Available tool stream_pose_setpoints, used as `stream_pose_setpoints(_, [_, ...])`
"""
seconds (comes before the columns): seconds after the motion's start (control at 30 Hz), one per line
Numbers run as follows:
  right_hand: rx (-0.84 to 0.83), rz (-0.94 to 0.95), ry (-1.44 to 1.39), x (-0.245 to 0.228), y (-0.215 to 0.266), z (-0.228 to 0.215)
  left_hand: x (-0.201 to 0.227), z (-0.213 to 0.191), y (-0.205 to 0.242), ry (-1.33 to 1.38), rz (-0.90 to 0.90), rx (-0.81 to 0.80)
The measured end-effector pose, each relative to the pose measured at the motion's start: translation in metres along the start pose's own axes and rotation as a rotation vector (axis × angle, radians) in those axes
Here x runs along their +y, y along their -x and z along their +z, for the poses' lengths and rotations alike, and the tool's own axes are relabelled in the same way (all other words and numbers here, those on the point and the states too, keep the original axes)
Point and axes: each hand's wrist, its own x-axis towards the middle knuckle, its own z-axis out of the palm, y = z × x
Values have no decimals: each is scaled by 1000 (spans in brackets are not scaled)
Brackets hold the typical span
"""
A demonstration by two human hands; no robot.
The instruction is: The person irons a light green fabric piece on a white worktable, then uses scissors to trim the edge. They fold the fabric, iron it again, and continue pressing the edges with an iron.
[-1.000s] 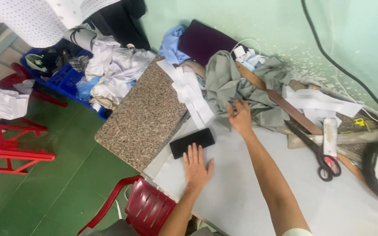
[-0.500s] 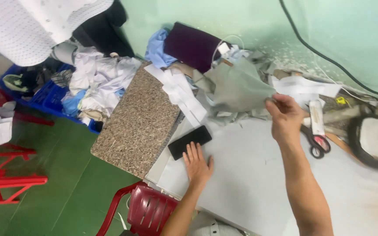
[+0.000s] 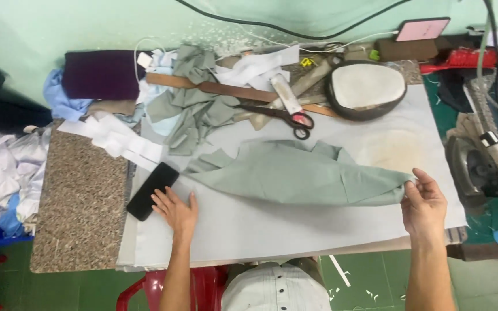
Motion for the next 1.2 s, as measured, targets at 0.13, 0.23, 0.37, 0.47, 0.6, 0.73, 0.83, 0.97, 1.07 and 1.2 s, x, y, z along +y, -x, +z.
stream_pose_setpoints(0.13, [-37,92,29,38,-25,-44,110,8,44,170,305,146])
stream_pose_setpoints(0.23, [-108,24,213,55,-41,-46,242,3,93,488,424,37])
stream_pose_setpoints(0.37, [-369,77,535,11,-34,-1,371,-7,133,640,738,-321])
stream_pose_setpoints(0.47, [-501,63,635,-19,-19,20,394,18,138,629,820,-405])
stream_pose_setpoints(0.6, [-615,3,768,-61,-9,35,384,7,118,715,731,-484])
stream_pose_setpoints(0.73, [-666,54,742,-62,-12,45,360,-40,84,753,696,-488])
stream_pose_setpoints(0.83, [-750,86,688,-69,-8,57,349,-69,76,886,570,-551])
stream_pose_setpoints(0.97, [-593,-425,1153,-68,3,69,345,-83,81,815,519,-516])
stream_pose_setpoints(1.07, [-352,-674,1265,-43,2,68,352,-79,110,783,530,-392])
stream_pose_setpoints(1.2, [-427,-36,429,-31,18,81,361,-61,163,878,622,-277])
